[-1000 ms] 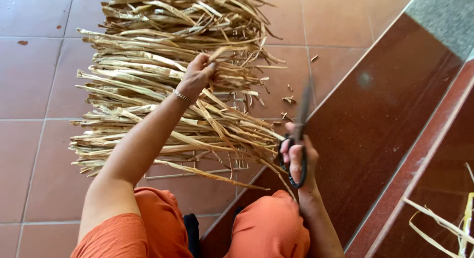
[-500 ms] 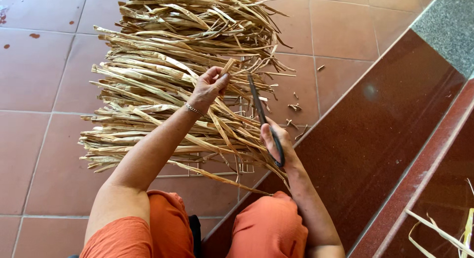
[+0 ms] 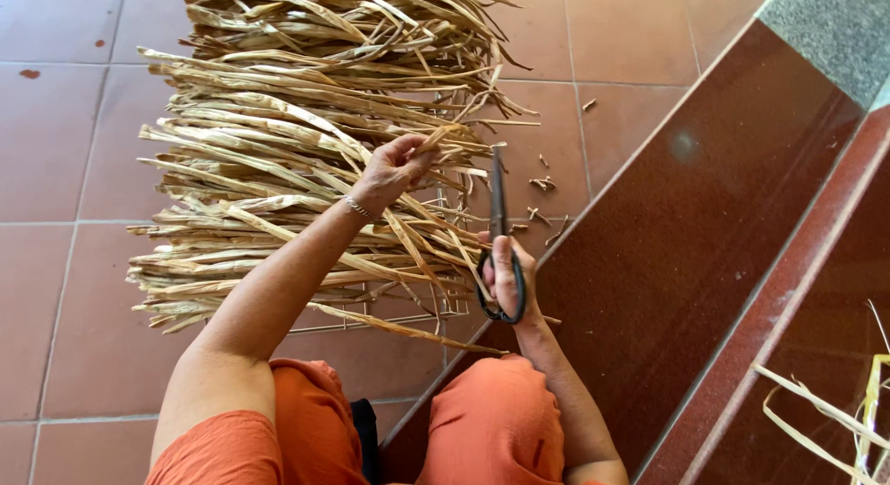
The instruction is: The person sits on a tiled floor and uses shears to trim the ends of dried plant stems arranged on a wire rack. They repeatedly gather bundles, cut the protruding ends, and place the trimmed stems into a separate pile.
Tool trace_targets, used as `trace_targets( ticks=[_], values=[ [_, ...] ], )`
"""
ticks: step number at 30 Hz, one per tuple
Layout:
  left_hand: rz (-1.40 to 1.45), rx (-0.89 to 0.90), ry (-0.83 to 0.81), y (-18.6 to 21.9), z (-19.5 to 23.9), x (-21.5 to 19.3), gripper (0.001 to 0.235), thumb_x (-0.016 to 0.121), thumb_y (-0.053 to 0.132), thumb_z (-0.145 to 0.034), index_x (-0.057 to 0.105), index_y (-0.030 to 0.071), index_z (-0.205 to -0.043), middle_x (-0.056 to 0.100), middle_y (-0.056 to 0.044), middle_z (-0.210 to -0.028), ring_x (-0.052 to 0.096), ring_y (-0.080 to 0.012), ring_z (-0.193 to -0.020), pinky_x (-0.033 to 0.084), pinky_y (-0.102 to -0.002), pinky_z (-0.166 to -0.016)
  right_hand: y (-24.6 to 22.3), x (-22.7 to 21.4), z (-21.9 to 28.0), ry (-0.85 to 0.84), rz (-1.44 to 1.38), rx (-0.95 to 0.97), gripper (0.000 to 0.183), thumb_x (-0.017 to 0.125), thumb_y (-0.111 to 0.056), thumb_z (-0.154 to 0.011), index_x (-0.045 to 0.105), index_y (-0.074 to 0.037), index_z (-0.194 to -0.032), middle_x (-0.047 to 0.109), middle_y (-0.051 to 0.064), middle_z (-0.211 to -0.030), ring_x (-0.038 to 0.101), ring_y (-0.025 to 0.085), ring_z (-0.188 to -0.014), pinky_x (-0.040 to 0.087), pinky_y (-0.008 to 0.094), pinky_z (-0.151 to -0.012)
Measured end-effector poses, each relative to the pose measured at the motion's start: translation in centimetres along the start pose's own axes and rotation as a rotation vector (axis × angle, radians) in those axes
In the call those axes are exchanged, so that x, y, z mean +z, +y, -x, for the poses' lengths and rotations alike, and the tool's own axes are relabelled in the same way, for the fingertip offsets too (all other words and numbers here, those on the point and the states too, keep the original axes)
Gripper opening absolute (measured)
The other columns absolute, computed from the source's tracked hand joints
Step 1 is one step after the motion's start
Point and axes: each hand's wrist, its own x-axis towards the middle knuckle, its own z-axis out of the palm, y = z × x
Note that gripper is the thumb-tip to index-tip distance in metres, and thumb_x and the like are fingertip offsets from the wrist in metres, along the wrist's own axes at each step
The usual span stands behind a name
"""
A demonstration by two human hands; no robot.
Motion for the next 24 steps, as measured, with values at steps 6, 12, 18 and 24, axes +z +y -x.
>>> trace_targets(
  ticks=[6,12,18,24],
  values=[
    [-0.041,-0.025,-0.048,1.0,0.8,-0.9,0.036,0.061,0.006,-0.102,0.065,0.012,-0.136,0.072,0.004,-0.106,0.060,-0.0036,-0.080,0.054,-0.023,-0.070,1.4,-3.0,-1.3,-0.189,-0.210,0.151,0.091,0.038,-0.074,-0.092,0.055,0.000,-0.141,0.056,-0.003,-0.074,0.050,0.006,-0.059,0.041,0.021,-0.051],
    [-0.010,-0.005,-0.129,1.2,1.6,-1.7,0.033,0.062,0.003,-0.102,0.070,0.009,-0.134,0.069,0.004,-0.097,0.058,-0.0055,-0.080,0.053,-0.024,-0.073,2.7,-2.2,-3.5,-0.355,-0.292,0.095,0.098,0.035,-0.081,-0.092,0.050,-0.002,-0.149,0.058,-0.001,-0.084,0.050,0.008,-0.068,0.042,0.022,-0.060],
    [-0.101,-0.046,-0.158,1.4,2.2,-2.0,0.026,0.064,0.006,-0.102,0.073,0.009,-0.126,0.073,0.004,-0.104,0.063,-0.0045,-0.089,0.055,-0.023,-0.080,-0.2,-2.2,-5.6,-0.312,-0.223,0.092,0.099,0.034,-0.083,-0.088,0.051,-0.005,-0.147,0.058,-0.002,-0.080,0.050,0.008,-0.066,0.039,0.022,-0.056],
    [-0.155,-0.018,-0.196,0.8,2.2,-2.8,0.023,0.064,0.007,-0.102,0.075,0.010,-0.122,0.073,0.004,-0.104,0.063,-0.0046,-0.091,0.055,-0.023,-0.081,-2.3,-2.4,-6.2,-0.333,-0.249,0.112,0.098,0.039,-0.080,-0.091,0.053,-0.001,-0.146,0.056,-0.002,-0.078,0.049,0.007,-0.067,0.040,0.022,-0.059]
  ],
)
